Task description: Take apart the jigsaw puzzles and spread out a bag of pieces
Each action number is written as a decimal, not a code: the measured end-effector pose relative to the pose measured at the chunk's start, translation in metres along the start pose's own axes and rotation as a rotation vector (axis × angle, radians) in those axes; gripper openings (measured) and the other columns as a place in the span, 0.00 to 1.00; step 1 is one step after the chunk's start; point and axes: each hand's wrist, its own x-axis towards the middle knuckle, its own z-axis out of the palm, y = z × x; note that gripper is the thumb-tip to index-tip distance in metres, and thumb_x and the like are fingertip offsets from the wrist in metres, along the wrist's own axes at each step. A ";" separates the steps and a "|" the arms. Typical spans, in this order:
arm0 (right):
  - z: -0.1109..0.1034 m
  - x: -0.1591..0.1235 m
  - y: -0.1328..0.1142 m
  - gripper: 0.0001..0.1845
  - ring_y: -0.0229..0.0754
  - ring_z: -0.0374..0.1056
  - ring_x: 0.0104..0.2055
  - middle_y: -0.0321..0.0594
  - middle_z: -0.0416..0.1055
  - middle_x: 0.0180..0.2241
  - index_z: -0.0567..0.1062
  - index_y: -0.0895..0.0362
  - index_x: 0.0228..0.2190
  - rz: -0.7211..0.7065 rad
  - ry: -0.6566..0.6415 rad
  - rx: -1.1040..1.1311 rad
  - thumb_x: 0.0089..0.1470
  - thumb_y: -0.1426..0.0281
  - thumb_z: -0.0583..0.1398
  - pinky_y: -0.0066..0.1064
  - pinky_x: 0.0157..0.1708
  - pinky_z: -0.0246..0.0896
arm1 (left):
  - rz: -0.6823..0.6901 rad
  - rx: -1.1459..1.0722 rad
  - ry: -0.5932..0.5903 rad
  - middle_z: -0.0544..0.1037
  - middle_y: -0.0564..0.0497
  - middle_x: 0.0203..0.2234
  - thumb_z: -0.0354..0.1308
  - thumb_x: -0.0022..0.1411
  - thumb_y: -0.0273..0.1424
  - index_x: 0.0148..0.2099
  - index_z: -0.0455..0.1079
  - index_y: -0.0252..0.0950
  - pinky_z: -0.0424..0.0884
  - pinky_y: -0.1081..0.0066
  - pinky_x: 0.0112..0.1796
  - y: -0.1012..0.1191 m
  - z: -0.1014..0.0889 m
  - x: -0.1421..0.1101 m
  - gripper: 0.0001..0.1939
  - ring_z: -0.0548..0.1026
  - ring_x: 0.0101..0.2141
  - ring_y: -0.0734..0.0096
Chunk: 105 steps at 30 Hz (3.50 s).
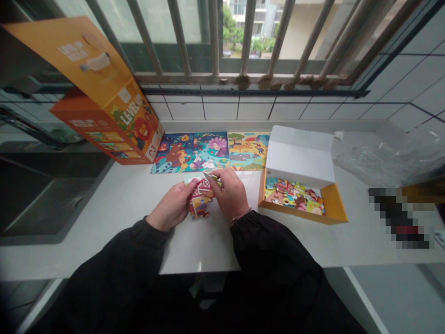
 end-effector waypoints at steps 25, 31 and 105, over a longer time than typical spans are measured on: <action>0.006 -0.002 0.013 0.25 0.40 0.73 0.28 0.36 0.78 0.31 0.77 0.54 0.41 0.501 -0.222 0.545 0.58 0.46 0.67 0.32 0.28 0.70 | 0.002 -0.070 0.061 0.87 0.40 0.43 0.72 0.66 0.43 0.51 0.78 0.30 0.84 0.60 0.47 0.004 -0.005 0.000 0.22 0.86 0.43 0.56; 0.005 -0.002 0.015 0.25 0.40 0.72 0.28 0.36 0.78 0.32 0.77 0.55 0.44 0.512 -0.128 0.497 0.58 0.47 0.68 0.33 0.30 0.71 | -0.036 -0.037 0.169 0.87 0.45 0.39 0.74 0.65 0.38 0.47 0.75 0.34 0.83 0.69 0.40 -0.001 -0.011 0.004 0.16 0.85 0.37 0.66; 0.002 -0.002 0.000 0.29 0.38 0.72 0.28 0.37 0.80 0.38 0.74 0.53 0.45 0.469 -0.283 0.697 0.52 0.49 0.73 0.31 0.29 0.72 | 0.156 0.142 0.243 0.84 0.48 0.36 0.72 0.63 0.46 0.52 0.76 0.36 0.81 0.68 0.35 0.008 -0.016 0.002 0.22 0.82 0.31 0.68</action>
